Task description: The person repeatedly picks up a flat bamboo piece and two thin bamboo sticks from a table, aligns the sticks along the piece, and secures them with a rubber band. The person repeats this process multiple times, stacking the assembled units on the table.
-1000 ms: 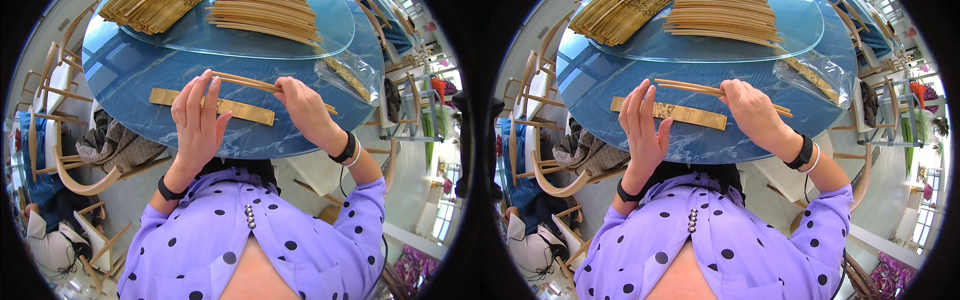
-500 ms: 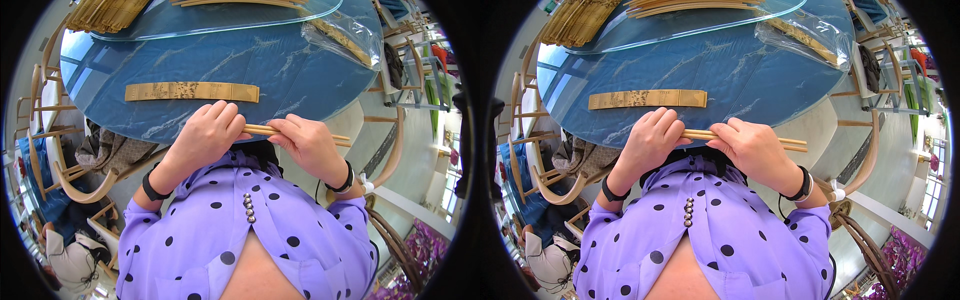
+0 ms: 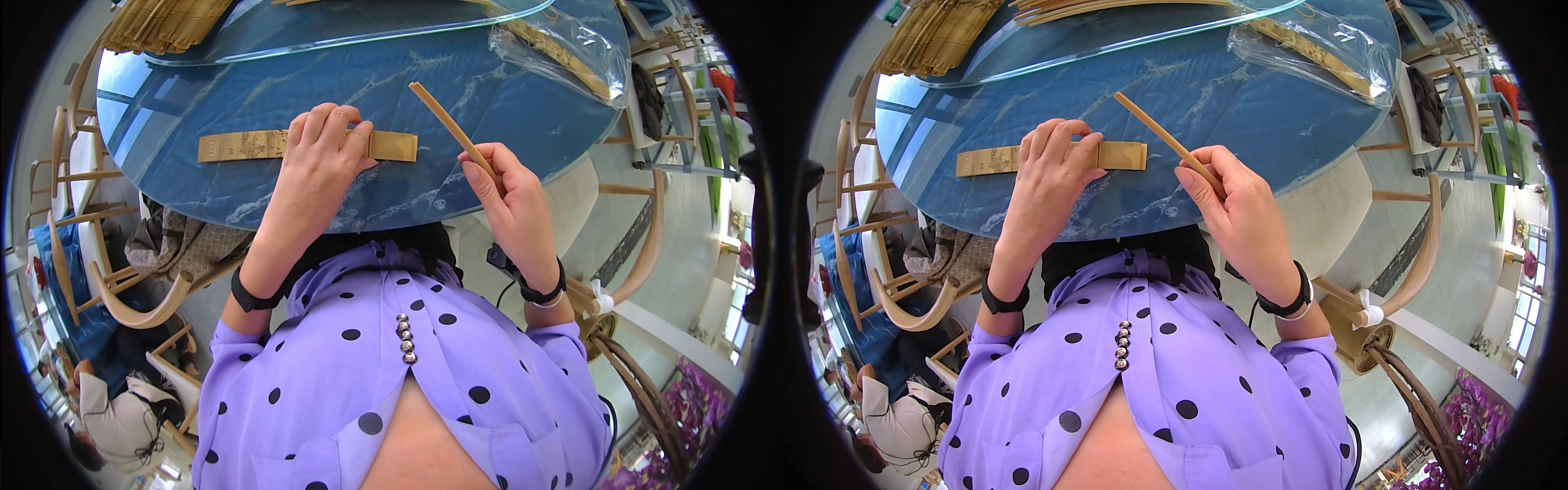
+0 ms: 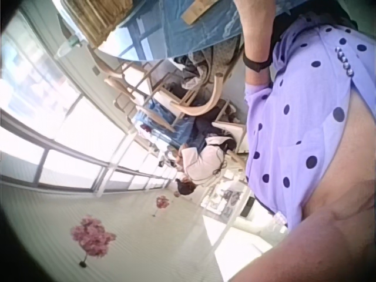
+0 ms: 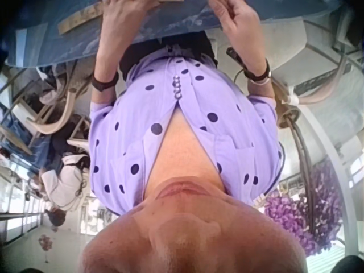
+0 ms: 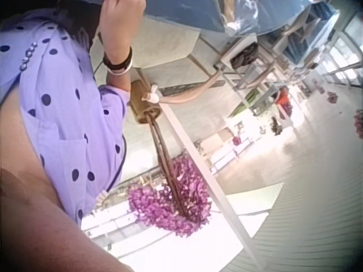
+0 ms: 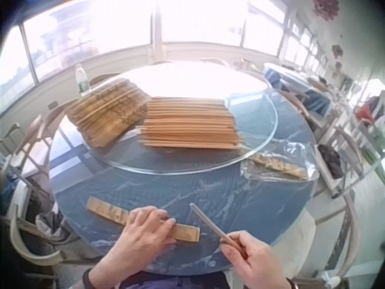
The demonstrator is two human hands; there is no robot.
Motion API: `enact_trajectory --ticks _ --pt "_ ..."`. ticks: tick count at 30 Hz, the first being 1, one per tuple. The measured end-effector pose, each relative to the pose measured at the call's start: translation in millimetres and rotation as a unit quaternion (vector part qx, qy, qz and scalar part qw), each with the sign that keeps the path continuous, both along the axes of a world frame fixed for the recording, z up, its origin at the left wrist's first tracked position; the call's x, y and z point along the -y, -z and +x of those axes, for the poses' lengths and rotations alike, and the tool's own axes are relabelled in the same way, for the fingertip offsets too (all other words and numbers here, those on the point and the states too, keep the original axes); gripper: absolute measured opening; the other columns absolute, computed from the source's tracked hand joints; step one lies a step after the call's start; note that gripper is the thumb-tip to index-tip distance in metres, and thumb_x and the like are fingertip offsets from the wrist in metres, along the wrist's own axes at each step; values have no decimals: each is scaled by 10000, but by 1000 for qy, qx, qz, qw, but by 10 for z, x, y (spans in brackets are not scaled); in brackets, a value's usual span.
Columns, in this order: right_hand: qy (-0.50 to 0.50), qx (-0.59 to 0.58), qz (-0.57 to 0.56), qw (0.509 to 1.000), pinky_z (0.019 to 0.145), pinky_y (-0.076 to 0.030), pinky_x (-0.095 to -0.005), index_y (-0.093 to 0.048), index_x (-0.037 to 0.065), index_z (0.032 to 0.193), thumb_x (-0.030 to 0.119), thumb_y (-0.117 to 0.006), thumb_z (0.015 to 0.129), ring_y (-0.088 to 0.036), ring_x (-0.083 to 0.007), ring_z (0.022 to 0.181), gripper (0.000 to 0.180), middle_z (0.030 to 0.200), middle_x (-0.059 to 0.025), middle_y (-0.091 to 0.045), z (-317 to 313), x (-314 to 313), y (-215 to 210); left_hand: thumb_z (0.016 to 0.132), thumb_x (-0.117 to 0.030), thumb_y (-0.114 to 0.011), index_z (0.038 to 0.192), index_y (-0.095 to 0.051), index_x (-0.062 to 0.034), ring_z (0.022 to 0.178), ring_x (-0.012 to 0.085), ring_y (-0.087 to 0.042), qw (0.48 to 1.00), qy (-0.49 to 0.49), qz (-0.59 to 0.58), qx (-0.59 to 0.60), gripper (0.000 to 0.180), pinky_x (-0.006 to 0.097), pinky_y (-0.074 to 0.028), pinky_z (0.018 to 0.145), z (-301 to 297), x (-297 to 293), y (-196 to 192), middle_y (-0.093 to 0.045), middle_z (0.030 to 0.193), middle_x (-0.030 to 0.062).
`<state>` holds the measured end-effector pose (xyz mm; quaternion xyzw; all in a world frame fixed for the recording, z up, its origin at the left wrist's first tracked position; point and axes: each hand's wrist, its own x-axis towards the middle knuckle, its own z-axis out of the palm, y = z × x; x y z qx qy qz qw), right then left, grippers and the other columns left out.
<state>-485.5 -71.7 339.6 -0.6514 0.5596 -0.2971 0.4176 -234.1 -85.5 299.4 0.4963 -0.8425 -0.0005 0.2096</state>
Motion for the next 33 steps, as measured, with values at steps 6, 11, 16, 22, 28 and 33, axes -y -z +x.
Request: enact_trajectory --ticks 6,11,16,22,28,33 --pt "-23 106 35 993 585 -385 -259 -672 -21 1169 239 -681 1010 -443 -75 631 305 722 -5 -553 120 77 128 786 -200 -798 1218 -666 -89 1194 285 -544 998 8 -22 -53 465 442 -427 1017 16 -41 -53 -606 1221 47" --pt "-53 179 92 978 606 -413 -236 -709 -47 1100 164 -683 996 -493 -46 680 237 786 -5 -650 178 113 194 812 -256 -780 1272 -646 -86 1199 291 -564 995 47 -11 -87 508 462 -424 1036 -20 -123 13 -613 1245 61" --pt "-77 238 139 958 656 -466 -198 -723 -62 1050 132 -697 982 -573 -34 727 207 843 -21 -714 221 121 186 827 -355 -745 1331 -566 -4 1129 300 -575 989 113 -17 -89 640 451 -439 1028 -95 -96 23 -596 1157 104" --pt "-94 241 180 949 680 -486 -196 -731 -41 1031 124 -741 951 -591 -34 740 183 841 -14 -707 197 152 127 867 -359 -722 1300 -571 3 1010 299 -573 987 134 -15 -92 584 424 -472 923 -58 -119 45 -555 1058 113" --pt "-111 276 253 921 802 -551 -224 -708 -51 1089 81 -764 925 -690 -86 851 218 947 -77 -747 178 199 168 803 -320 -779 1241 -609 -59 975 289 -573 984 142 24 -103 538 437 -475 884 -81 -138 -2 -568 1038 82" --pt "-101 257 235 932 738 -524 -215 -733 -48 1034 90 -768 907 -632 -57 780 191 884 -31 -722 201 169 179 802 -317 -783 1156 -593 -36 936 291 -576 983 156 18 -100 491 409 -472 853 -85 -103 37 -562 1004 87"
